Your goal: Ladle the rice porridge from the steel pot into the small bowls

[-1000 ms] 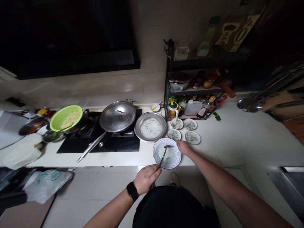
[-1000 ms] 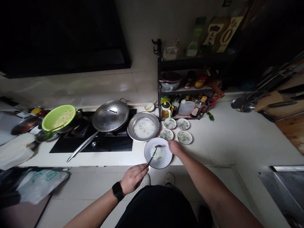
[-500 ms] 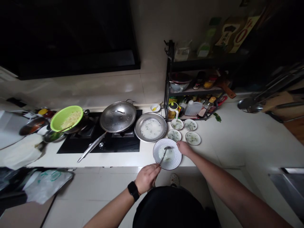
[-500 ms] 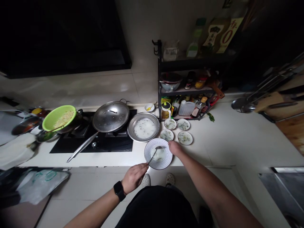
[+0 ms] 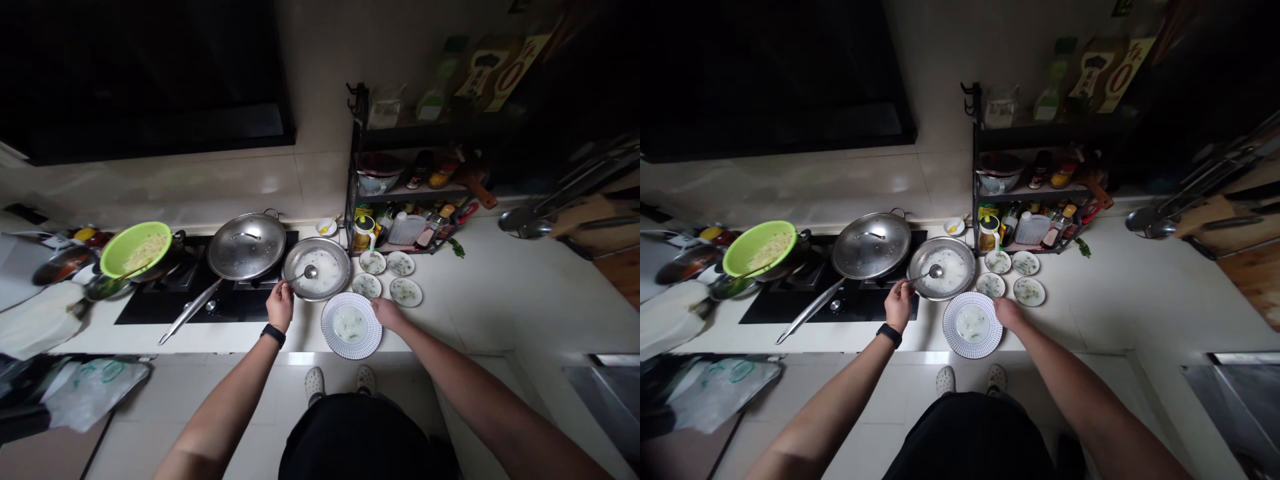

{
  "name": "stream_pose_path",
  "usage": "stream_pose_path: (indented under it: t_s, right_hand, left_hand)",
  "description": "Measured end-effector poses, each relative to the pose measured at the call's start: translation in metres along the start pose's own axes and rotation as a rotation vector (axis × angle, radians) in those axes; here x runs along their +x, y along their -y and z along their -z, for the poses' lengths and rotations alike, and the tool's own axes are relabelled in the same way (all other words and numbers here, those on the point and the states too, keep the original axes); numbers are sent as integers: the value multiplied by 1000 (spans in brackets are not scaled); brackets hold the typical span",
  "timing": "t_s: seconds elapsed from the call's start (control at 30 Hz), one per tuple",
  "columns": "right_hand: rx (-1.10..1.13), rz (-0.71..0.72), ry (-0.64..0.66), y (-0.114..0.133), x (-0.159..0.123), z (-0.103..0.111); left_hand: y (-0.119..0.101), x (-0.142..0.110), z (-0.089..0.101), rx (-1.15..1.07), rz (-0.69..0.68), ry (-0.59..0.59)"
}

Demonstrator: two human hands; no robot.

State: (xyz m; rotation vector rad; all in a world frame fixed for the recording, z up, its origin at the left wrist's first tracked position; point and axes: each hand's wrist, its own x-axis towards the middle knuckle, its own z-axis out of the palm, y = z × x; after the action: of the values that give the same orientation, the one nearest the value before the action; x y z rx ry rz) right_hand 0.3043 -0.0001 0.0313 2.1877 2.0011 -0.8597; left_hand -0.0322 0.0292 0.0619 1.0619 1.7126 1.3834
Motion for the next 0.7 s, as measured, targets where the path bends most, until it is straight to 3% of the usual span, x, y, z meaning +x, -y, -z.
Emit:
stream_pose_path:
  t_s: [0.23, 0.5, 0.7]
  right_hand:
    - [10, -3, 6, -1, 1, -1]
    - [1, -12, 6, 1, 0, 0]
    - [3, -9, 3, 0, -1, 0]
  left_hand:
    - [21, 9, -18, 128, -62, 80]
    - [28, 2, -30, -72, 250, -71]
    - [21, -1, -27, -260, 326, -109]
